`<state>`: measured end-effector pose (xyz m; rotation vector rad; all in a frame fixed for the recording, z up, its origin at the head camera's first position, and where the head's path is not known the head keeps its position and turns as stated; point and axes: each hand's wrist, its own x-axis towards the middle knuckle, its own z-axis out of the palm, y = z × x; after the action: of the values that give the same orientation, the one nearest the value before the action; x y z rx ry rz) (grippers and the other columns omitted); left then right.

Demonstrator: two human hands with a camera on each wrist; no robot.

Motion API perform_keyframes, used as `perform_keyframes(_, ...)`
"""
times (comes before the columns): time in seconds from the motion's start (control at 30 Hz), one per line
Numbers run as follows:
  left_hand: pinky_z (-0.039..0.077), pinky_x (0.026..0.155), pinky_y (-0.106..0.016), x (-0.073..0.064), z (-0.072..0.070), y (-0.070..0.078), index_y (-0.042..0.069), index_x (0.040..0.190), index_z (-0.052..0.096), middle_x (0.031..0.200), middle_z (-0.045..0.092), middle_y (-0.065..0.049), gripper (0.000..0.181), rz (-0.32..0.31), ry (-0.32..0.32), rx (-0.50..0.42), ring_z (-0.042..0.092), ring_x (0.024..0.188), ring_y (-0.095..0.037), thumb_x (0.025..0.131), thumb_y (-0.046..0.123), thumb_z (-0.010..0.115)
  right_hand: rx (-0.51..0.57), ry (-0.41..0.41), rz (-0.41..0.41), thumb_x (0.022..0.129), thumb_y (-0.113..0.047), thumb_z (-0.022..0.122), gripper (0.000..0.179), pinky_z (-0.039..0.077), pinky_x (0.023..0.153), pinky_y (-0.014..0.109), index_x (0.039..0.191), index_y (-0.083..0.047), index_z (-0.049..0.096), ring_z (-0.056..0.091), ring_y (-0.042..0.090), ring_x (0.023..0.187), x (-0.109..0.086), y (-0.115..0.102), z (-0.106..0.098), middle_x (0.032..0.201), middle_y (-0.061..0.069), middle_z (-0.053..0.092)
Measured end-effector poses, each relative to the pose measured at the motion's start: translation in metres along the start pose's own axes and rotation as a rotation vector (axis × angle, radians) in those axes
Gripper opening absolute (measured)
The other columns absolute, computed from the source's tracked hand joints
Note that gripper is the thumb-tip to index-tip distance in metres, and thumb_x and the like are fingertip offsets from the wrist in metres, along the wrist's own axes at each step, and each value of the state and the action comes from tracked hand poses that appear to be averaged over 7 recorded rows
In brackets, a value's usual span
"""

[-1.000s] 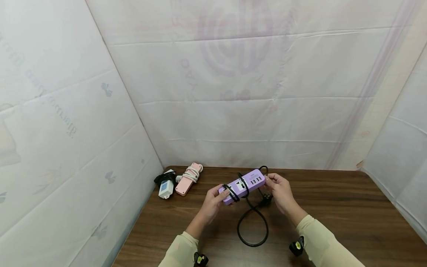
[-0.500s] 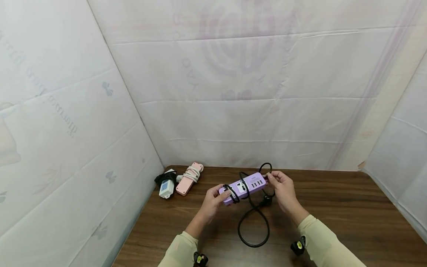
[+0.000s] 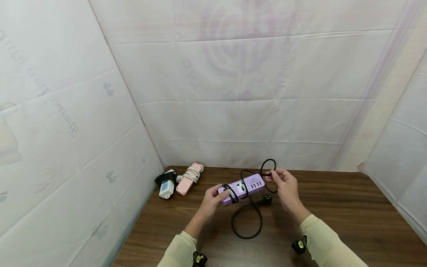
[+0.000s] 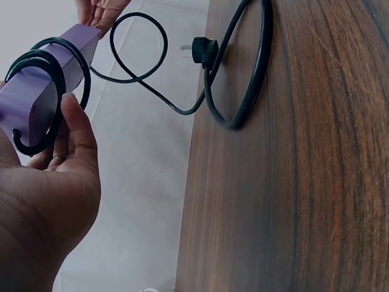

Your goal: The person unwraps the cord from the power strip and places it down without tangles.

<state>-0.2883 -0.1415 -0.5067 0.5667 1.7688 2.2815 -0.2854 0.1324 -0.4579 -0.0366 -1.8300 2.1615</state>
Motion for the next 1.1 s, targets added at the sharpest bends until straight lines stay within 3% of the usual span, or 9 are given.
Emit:
perform_keyframes(0.23, 0.059, 0.068, -0.024, 0.002, 0.001, 0.001, 0.003, 0.106, 0.065, 0.086, 0.072, 0.009, 0.01, -0.018, 0.052, 0.038, 0.068, 0.074, -0.005, 0.104, 0.013, 0.065, 0.004, 0.013, -0.02, 0.109, -0.005, 0.057, 0.022, 0.063, 0.084, 0.025, 0.116, 0.017, 0.058, 0.076, 0.007, 0.083, -0.002, -0.003, -0.007, 0.094, -0.006, 0.079)
perform_keyframes(0.53, 0.059, 0.068, -0.024, 0.005, 0.005, 0.005, -0.007, 0.114, 0.063, 0.084, 0.07, 0.009, 0.023, -0.039, 0.145, 0.072, 0.067, 0.073, -0.005, 0.103, 0.013, 0.066, 0.042, 0.026, -0.071, 0.109, -0.004, 0.056, 0.021, 0.063, 0.082, 0.023, 0.114, 0.016, 0.058, 0.076, 0.007, 0.081, -0.003, -0.007, -0.012, 0.093, -0.004, 0.08)
perform_keyframes(0.77, 0.06, 0.066, -0.025, 0.007, 0.005, 0.004, -0.006, 0.111, 0.064, 0.085, 0.069, 0.005, 0.02, -0.042, 0.231, 0.059, 0.067, 0.072, -0.006, 0.103, 0.012, 0.068, 0.04, 0.024, -0.083, 0.109, -0.005, 0.057, 0.023, 0.063, 0.081, 0.024, 0.114, 0.018, 0.057, 0.077, 0.008, 0.082, -0.006, -0.006, -0.018, 0.094, -0.004, 0.08)
perform_keyframes(1.1, 0.06, 0.067, -0.022, 0.008, 0.008, 0.007, -0.01, 0.112, 0.062, 0.086, 0.069, 0.005, 0.021, 0.016, 0.303, 0.014, 0.068, 0.072, -0.007, 0.102, 0.008, 0.068, -0.004, 0.011, -0.068, 0.11, -0.007, 0.057, 0.016, 0.063, 0.08, 0.022, 0.11, 0.009, 0.061, 0.076, 0.006, 0.081, -0.007, -0.008, -0.029, 0.093, -0.006, 0.078)
